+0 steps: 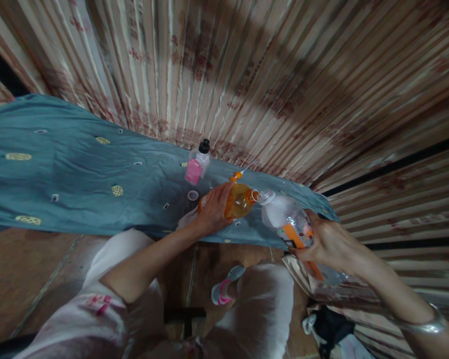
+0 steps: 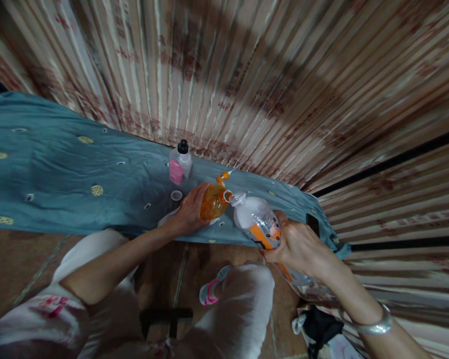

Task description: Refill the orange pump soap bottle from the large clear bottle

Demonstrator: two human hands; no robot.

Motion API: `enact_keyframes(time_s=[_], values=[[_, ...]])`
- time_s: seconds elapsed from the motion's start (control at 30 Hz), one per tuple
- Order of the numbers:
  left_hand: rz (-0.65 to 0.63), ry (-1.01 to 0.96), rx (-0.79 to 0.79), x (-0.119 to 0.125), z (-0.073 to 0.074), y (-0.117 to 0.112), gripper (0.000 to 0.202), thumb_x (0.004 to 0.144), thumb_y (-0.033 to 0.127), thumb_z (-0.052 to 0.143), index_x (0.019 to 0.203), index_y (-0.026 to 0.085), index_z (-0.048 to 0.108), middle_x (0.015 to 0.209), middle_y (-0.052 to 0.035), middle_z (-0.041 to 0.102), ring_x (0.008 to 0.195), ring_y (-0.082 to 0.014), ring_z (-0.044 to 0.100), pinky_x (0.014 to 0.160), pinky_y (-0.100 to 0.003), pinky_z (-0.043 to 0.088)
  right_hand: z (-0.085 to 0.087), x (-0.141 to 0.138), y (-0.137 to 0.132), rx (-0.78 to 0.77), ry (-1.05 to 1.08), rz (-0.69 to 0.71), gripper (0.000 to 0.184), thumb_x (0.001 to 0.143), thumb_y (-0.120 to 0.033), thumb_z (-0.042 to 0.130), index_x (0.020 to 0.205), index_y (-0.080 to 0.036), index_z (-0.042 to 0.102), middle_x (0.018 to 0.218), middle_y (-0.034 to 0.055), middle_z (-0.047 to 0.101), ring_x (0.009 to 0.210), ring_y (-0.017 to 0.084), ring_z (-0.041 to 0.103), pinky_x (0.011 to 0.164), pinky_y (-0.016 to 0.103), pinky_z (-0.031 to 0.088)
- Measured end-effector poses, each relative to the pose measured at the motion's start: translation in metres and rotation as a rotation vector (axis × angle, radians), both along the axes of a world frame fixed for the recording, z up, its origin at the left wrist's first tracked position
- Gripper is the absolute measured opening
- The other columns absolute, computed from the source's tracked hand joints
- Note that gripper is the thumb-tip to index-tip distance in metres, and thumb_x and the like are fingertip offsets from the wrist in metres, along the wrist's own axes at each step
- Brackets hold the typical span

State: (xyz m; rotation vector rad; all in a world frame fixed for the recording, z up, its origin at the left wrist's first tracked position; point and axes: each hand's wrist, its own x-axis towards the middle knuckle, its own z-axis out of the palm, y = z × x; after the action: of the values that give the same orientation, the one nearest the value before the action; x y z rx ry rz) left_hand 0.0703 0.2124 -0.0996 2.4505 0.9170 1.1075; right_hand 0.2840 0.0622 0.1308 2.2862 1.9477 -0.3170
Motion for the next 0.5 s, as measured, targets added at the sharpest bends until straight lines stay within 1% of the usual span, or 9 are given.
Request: enact_keyframes(time_s=[0.2,0.3,0.4,0.5], values=[[-0.017,-0.004,0.009,0.0016,-0.0027,0.0019,0.103,0.093,0.043,0.079,0.174,0.012,0.023,0.163,-0.0287,0.059,0.151,-0.0429,0.062,0.122,-0.065,0.056,0.0008,-0.0014,0.0010,-0.031,-0.012,-0.026,0.043,0.068,-0.044,0.071,0.099,-0.029,0.044,0.073,0.0038,0.071,0.072,0.033,0.072,0.064,0.036,0.044],[-0.012,-0.007,0.021,0.0018,-0.0031,0.0016,0.106,0.092,0.043,0.081,0.174,0.011,0.022,0.162,-0.0296,0.059,0.152,-0.0431,0.061,0.122,-0.064,0.056,0.0003,-0.0005,0.0010,-0.014,0.000,-0.011,0.041,0.069,-0.044,0.070,0.098,-0.029,0.046,0.074,0.0037,0.071,0.074,0.032,0.073,0.064,0.035,0.044],[-0.007,-0.004,0.013,0.0008,-0.0018,0.0005,0.105,0.090,0.039,0.083,0.171,0.008,0.024,0.162,-0.0309,0.059,0.153,-0.0428,0.060,0.123,-0.063,0.055,-0.0019,0.0022,0.0005,0.003,-0.006,-0.001,0.040,0.068,-0.043,0.071,0.097,-0.029,0.048,0.070,0.0009,0.070,0.071,0.030,0.073,0.061,0.033,0.043],[-0.012,0.000,-0.007,-0.0002,-0.0004,0.0005,0.105,0.088,0.037,0.083,0.171,0.009,0.025,0.162,-0.0306,0.059,0.152,-0.0433,0.061,0.123,-0.063,0.055,-0.0047,0.0053,0.0002,0.032,-0.015,-0.005,0.041,0.065,-0.044,0.073,0.097,-0.029,0.053,0.068,-0.0025,0.069,0.066,0.028,0.072,0.059,0.031,0.043]])
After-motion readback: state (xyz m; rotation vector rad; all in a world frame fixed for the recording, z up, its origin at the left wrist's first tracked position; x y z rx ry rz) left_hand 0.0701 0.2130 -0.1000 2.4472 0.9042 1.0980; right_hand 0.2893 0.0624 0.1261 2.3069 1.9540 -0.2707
